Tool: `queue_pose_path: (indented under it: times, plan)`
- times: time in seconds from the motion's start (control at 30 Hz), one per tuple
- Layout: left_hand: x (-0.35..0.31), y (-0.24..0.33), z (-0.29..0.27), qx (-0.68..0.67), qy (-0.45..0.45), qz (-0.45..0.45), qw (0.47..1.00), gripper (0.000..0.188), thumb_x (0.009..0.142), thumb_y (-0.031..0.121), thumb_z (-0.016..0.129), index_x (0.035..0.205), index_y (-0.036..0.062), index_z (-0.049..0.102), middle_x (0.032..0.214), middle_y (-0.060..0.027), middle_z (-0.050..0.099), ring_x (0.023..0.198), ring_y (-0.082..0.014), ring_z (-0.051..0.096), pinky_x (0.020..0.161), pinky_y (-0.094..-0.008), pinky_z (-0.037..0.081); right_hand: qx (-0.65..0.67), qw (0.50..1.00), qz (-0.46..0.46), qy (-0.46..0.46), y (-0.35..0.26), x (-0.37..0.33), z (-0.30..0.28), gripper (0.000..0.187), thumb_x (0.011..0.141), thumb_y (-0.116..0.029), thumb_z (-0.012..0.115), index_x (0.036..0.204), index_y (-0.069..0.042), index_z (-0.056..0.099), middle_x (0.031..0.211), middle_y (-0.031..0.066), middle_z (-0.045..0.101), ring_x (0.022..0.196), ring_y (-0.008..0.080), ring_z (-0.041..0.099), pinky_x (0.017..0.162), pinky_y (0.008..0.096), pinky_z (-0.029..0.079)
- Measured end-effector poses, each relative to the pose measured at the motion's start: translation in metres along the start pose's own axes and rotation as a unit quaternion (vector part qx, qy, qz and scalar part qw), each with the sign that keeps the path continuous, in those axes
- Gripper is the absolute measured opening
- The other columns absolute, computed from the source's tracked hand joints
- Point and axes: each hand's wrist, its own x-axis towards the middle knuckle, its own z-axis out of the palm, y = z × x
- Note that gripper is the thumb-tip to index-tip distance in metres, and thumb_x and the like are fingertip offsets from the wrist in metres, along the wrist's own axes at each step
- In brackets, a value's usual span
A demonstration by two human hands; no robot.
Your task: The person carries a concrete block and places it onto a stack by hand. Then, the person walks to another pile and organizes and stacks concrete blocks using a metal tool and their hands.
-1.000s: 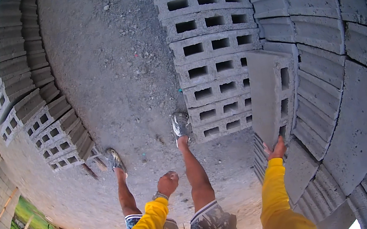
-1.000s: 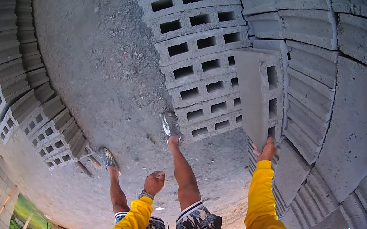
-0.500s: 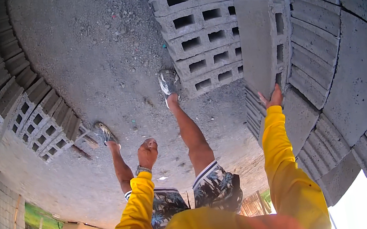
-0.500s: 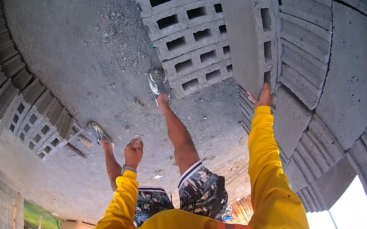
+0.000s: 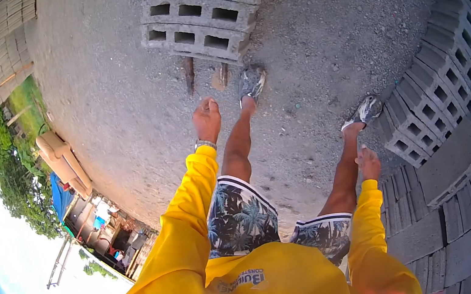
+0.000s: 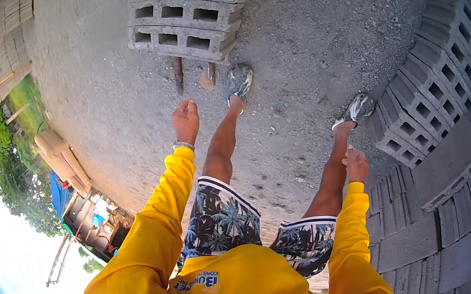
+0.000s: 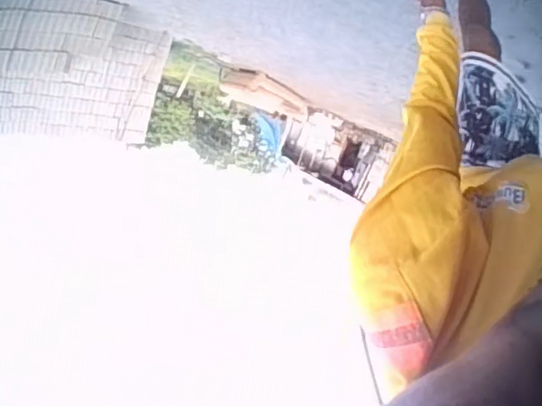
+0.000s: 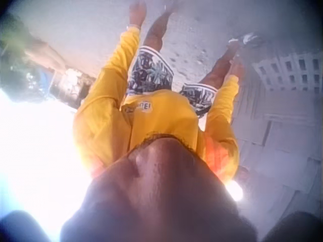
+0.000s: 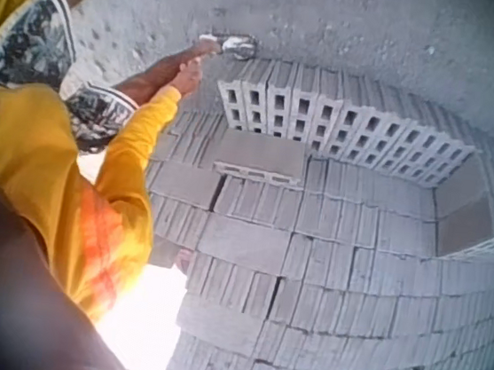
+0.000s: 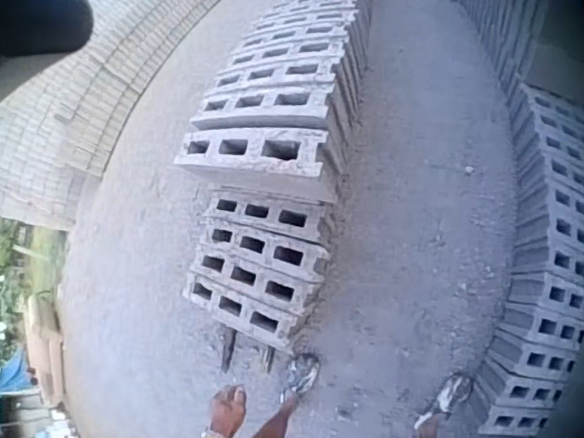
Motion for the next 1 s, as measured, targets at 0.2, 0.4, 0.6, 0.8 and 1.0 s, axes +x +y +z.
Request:
queue_pose_path:
  times: [0.2,0.4,0.6,0.8,1.0]
  plan:
    - [0.209,-0.057,-0.126,0.175,0.135,0.034,0.975,0.067,0.084,0.043,0.068,0.125,-0.0096,0.055,0.121,-0.03,0.06,0.114,-0.0389,0.059,0.097,-0.0406,0.047,0.031,0.967,-0.229,-0.107,-0.252,-0.037,0.272,0.073,0.078,-0.042,0.077,0.125,0.01,0.055,0.122,0.0257,0.062,0.115,0.0299,0.06,0.099,0.0344,0.044]
    - [0.376,-0.047,-0.125,0.282,0.034,0.09,0.955,0.086,0.072,0.053,0.073,0.125,-0.0115,0.054,0.119,-0.0331,0.059,0.115,-0.0423,0.058,0.099,-0.0407,0.045,-0.04,0.98,-0.184,-0.062,-0.366,-0.044,0.398,0.085,0.074,-0.053,0.075,0.123,0.013,0.054,0.128,0.0305,0.056,0.119,0.0388,0.056,0.1,0.0382,0.044]
    - [0.398,-0.057,-0.129,0.307,-0.016,0.077,0.949,0.064,0.067,0.045,0.077,0.097,-0.0104,0.066,0.099,-0.0306,0.067,0.095,-0.0417,0.066,0.082,-0.0418,0.05,-0.013,0.985,-0.161,-0.063,-0.376,-0.042,0.415,0.063,0.079,-0.039,0.071,0.119,0.009,0.057,0.121,0.0299,0.06,0.113,0.0417,0.06,0.098,0.0438,0.047]
    - [0.275,-0.042,-0.095,0.322,0.045,0.05,0.944,0.054,0.066,0.04,0.077,0.084,-0.0097,0.066,0.09,-0.0332,0.065,0.086,-0.0461,0.065,0.077,-0.0454,0.051,0.06,0.979,-0.192,-0.006,-0.301,-0.01,0.35,0.041,0.073,-0.029,0.076,0.087,0.009,0.066,0.094,0.0295,0.067,0.091,0.0423,0.067,0.081,0.0429,0.052]
    - [0.105,0.02,-0.069,0.271,-0.03,0.074,0.959,0.049,0.067,0.029,0.077,0.096,-0.0105,0.067,0.09,-0.0264,0.07,0.082,-0.0366,0.069,0.076,-0.0416,0.052,0.057,0.991,-0.117,-0.005,-0.178,-0.061,0.214,0.042,0.068,-0.03,0.076,0.08,0.009,0.064,0.082,0.028,0.067,0.08,0.0422,0.066,0.076,0.0456,0.051]
